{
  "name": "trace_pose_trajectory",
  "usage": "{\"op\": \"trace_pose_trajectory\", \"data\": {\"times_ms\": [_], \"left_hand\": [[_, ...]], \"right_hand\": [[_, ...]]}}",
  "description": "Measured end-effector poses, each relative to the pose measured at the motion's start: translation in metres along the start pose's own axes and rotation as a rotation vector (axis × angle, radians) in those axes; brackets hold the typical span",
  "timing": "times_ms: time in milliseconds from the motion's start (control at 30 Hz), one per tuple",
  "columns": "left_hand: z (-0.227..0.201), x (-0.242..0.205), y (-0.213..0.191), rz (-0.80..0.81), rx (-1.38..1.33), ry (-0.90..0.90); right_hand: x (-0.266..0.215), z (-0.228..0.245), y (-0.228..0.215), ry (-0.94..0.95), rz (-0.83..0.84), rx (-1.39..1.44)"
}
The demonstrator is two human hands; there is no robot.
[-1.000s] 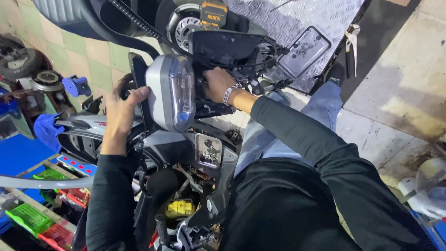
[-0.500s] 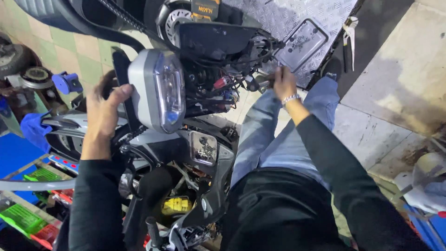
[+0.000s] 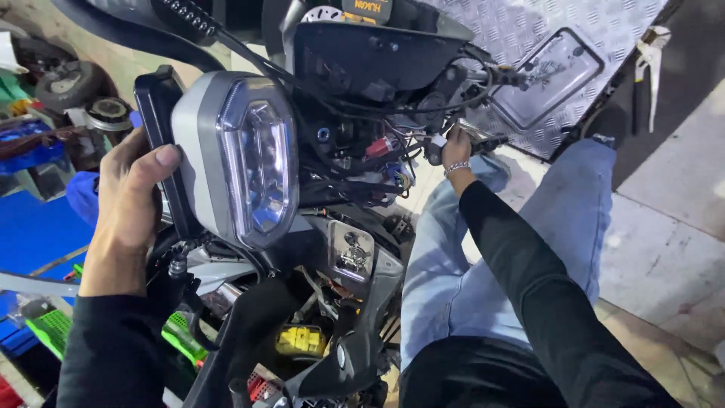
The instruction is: Installing front fork tubes and the headlight assembly on a motorcycle, including electrical connections.
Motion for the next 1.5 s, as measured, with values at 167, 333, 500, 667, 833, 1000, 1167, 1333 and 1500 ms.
{"op": "trace_pose_trajectory", "data": {"times_ms": [167,333,500,667,833,1000,1167,1333,1500], "left_hand": [[0.008,0.004,-0.003,0.023,-0.025,0.005],[0.016,0.007,-0.009,0.036,-0.004,0.021],[0.020,0.006,-0.010,0.004,-0.001,0.001],[0.015,0.006,-0.014,-0.008,0.019,0.027],[0.023,0.008,-0.019,0.024,0.043,0.044],[0.030,0.009,-0.023,0.023,0.014,0.036],[0.028,0.012,-0.023,0.020,0.065,0.062],[-0.003,0.008,-0.012,0.050,0.138,0.100],[-0.011,0.006,-0.010,0.040,0.077,0.072]], "right_hand": [[-0.021,0.014,0.002,0.152,-0.128,0.047],[-0.024,0.008,0.019,0.053,-0.184,0.123],[-0.027,0.014,0.017,0.003,-0.184,0.125],[-0.028,0.019,0.007,0.034,-0.183,0.079],[-0.030,-0.002,0.006,0.035,-0.159,0.009],[-0.033,0.024,-0.006,0.068,-0.061,-0.025],[-0.110,0.127,-0.084,-0.271,-0.464,0.087],[-0.222,0.280,-0.140,-0.770,-0.232,0.019],[-0.253,0.371,-0.114,-0.882,0.197,-0.205]]}}
Point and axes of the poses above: each hand's wrist, its own x-axis towards the middle knuckle, its own y-axis out of the palm, z = x × y, the point moved 5 cm from there along x, towards the middle knuckle
